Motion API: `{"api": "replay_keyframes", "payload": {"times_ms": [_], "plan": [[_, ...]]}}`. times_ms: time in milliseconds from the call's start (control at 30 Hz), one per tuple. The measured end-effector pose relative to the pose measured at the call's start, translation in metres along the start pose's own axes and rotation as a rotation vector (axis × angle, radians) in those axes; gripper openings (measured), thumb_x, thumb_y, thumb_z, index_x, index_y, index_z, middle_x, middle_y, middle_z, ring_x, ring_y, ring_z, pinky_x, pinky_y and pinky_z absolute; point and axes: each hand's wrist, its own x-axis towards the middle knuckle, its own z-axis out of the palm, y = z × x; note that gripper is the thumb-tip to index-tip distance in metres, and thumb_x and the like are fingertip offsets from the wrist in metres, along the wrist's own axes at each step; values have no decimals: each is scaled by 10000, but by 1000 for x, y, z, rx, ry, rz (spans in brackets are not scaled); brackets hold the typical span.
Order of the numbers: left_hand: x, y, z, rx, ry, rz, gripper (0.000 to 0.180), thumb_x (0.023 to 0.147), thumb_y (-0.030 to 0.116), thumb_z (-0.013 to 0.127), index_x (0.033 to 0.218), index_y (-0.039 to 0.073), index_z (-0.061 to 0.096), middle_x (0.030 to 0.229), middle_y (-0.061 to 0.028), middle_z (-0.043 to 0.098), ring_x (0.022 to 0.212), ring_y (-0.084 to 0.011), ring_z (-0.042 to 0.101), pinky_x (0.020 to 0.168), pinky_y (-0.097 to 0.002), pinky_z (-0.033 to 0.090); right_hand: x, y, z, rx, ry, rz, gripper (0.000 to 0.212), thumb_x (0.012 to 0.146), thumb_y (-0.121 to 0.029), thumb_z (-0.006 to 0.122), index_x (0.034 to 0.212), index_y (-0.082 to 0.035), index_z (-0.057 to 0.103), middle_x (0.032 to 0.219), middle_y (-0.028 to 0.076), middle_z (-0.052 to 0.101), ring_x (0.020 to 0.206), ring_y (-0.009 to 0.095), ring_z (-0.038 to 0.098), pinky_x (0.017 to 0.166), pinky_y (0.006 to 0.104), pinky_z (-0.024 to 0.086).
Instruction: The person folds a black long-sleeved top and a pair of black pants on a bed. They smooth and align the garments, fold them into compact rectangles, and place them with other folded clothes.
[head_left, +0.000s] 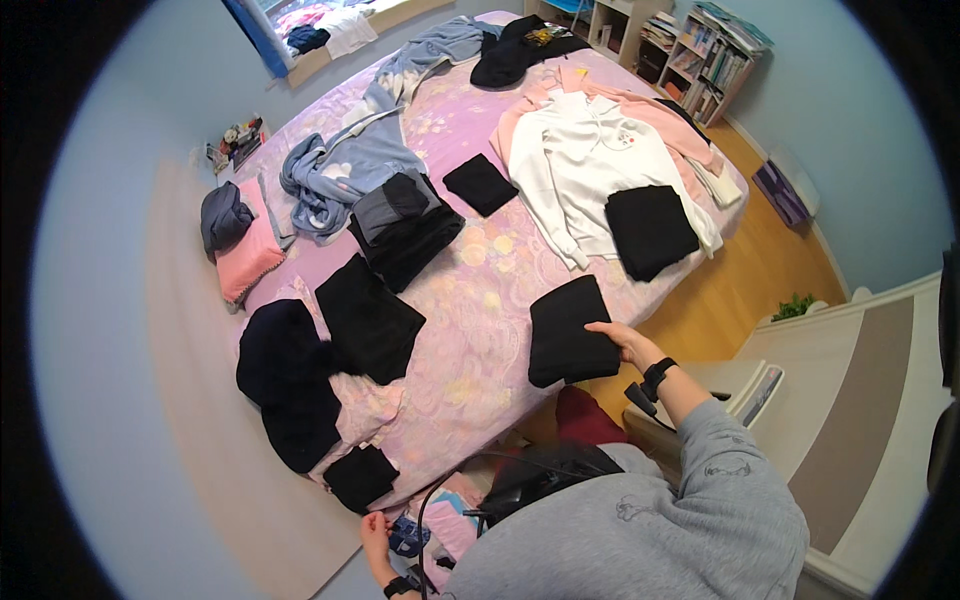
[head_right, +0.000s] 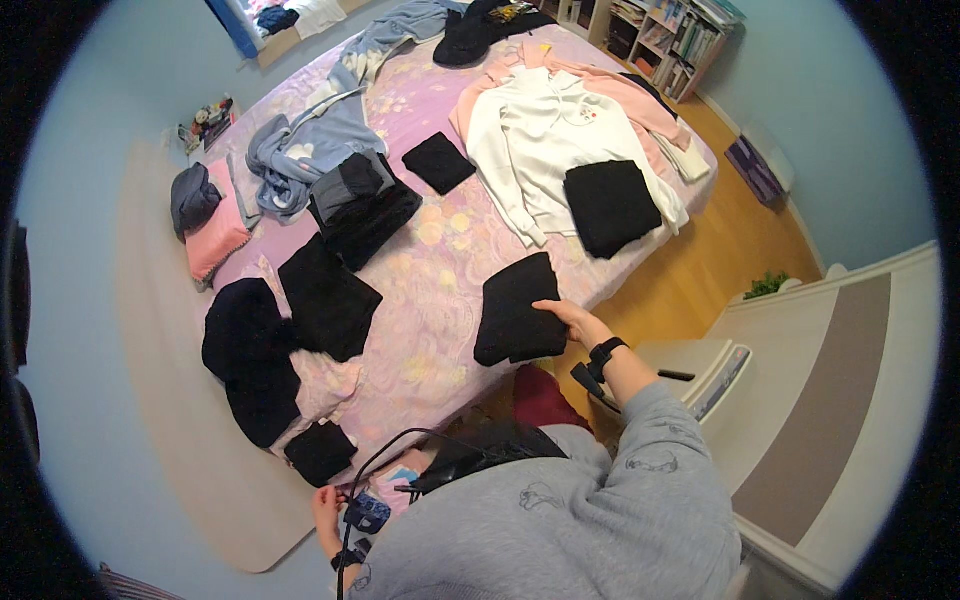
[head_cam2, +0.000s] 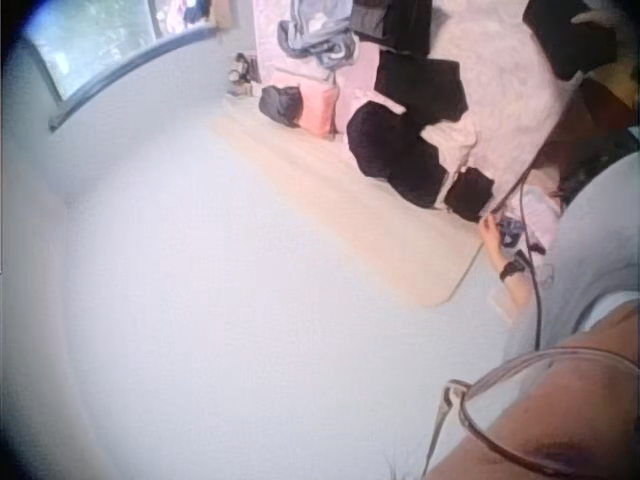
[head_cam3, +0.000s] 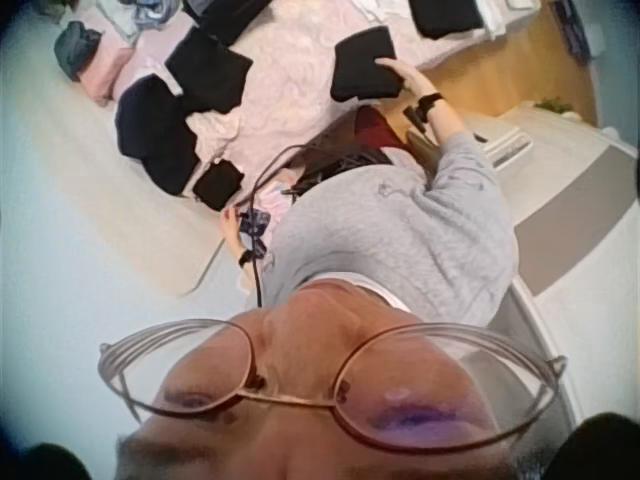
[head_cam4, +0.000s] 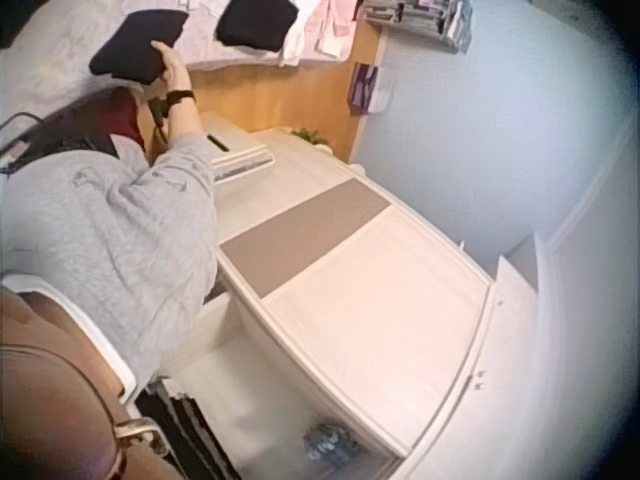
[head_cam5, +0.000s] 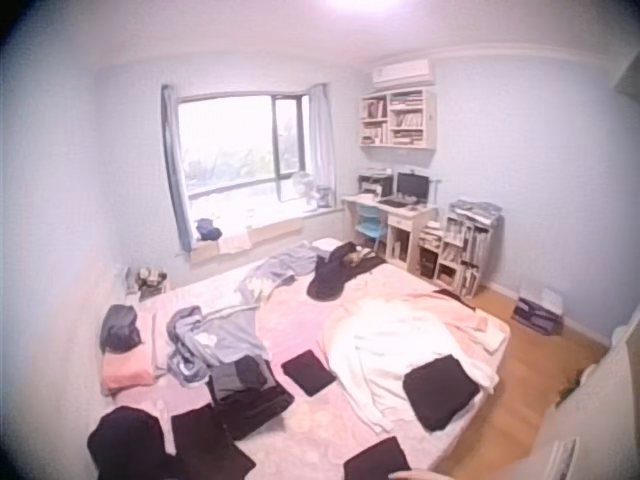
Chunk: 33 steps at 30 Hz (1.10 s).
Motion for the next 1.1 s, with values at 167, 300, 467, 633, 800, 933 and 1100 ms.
{"api": "replay_keyframes", "payload": {"times_ms": [167,300,467,633,800,933,1100], "plan": [[-21,-67,-2,-11,41,-29,223,969,271,610,1009,52,621,836,-23,650,653,-91,588,550,-221,464,-26,23,-26,102,20,-63,357,880,-223,698,1128,27,639,1067,140,711,921,245,704,857,371,580],[-58,-141,29,-154,224,-136,225,964,270,605,985,46,616,814,-35,644,622,-106,585,539,-235,465,-24,25,-46,244,-12,-34,398,877,-215,703,1174,35,618,1117,175,694,984,291,692,885,397,576],[-139,-219,129,-281,247,-314,235,931,250,602,845,32,601,673,-49,603,525,-160,575,443,-277,445,-12,-1,-76,169,62,17,449,848,-251,737,1188,18,617,1114,170,695,965,306,692,854,425,584],[-225,-235,217,-129,-17,-439,205,895,241,613,852,42,640,722,-115,629,655,-244,624,609,-369,487,6,-30,-103,88,68,21,444,832,-277,753,1164,-5,639,1106,142,703,946,298,693,828,423,586],[-260,-239,284,-139,-75,-370,207,921,243,610,848,52,641,702,-106,614,649,-240,602,579,-388,479,39,-51,-125,16,-23,63,390,859,-266,724,1154,-18,663,1126,130,707,970,280,696,853,394,580],[-267,-229,316,-436,315,-522,307,931,320,623,897,17,658,725,-69,657,656,-184,620,569,-345,473,62,-60,-118,-39,-112,169,406,869,-264,709,1182,-11,654,1142,126,703,981,284,694,887,410,575],[-295,-195,341,-406,454,-499,289,908,283,620,944,-3,639,747,-80,666,697,-191,635,649,-358,497,77,-67,-80,-206,-167,316,409,851,-378,696,1132,-81,684,1043,81,731,894,255,705,729,404,591]]}}
